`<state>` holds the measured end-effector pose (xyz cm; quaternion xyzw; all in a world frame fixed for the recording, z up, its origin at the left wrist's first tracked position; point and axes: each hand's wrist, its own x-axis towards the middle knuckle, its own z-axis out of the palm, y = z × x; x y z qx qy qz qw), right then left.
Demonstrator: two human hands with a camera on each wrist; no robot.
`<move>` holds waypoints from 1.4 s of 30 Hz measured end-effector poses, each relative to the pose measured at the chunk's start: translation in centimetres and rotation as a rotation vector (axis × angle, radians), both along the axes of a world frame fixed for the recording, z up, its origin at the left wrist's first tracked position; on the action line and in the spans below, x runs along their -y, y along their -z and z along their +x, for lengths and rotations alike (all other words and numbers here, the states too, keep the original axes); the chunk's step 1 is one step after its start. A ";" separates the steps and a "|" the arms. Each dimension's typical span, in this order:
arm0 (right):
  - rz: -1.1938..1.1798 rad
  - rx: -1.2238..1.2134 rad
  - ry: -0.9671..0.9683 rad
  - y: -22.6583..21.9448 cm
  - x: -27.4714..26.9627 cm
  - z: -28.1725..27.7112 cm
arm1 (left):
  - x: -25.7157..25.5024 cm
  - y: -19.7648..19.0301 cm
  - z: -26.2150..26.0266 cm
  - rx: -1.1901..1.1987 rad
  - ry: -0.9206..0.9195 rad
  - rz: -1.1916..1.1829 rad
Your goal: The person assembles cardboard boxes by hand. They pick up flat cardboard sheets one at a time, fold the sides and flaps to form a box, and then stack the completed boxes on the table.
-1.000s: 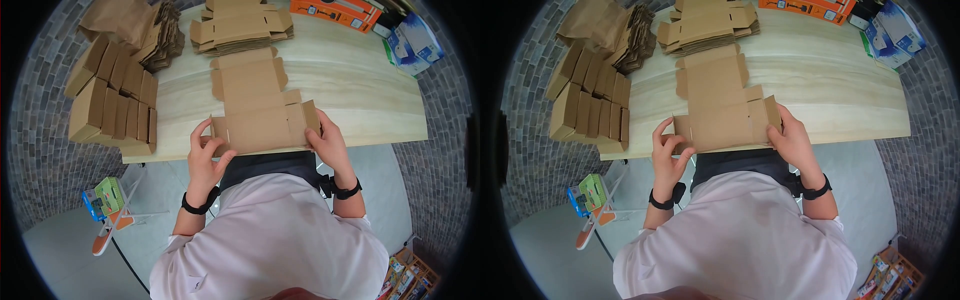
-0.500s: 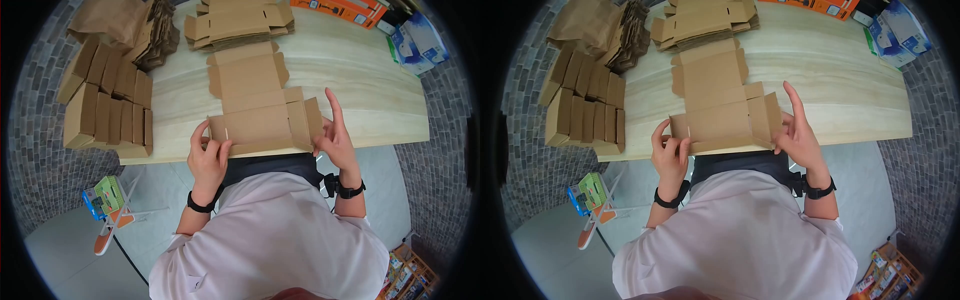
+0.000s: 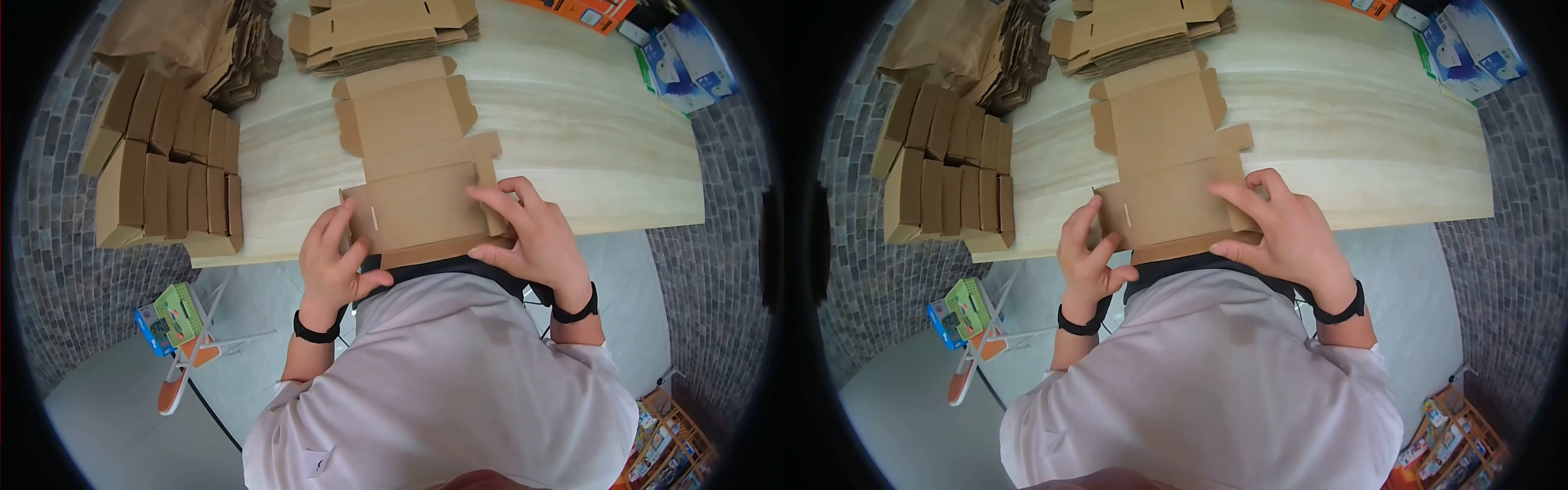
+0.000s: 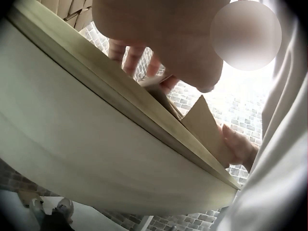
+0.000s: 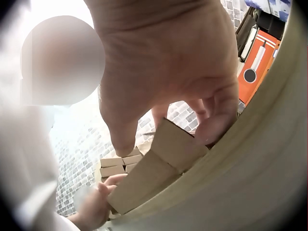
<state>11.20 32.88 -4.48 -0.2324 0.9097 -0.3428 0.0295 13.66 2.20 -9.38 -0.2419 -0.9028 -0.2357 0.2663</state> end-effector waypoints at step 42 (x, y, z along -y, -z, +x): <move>0.000 -0.042 0.197 2.8 -0.2 -0.2 | 0.7 2.6 1.1 0.007 -0.043 0.028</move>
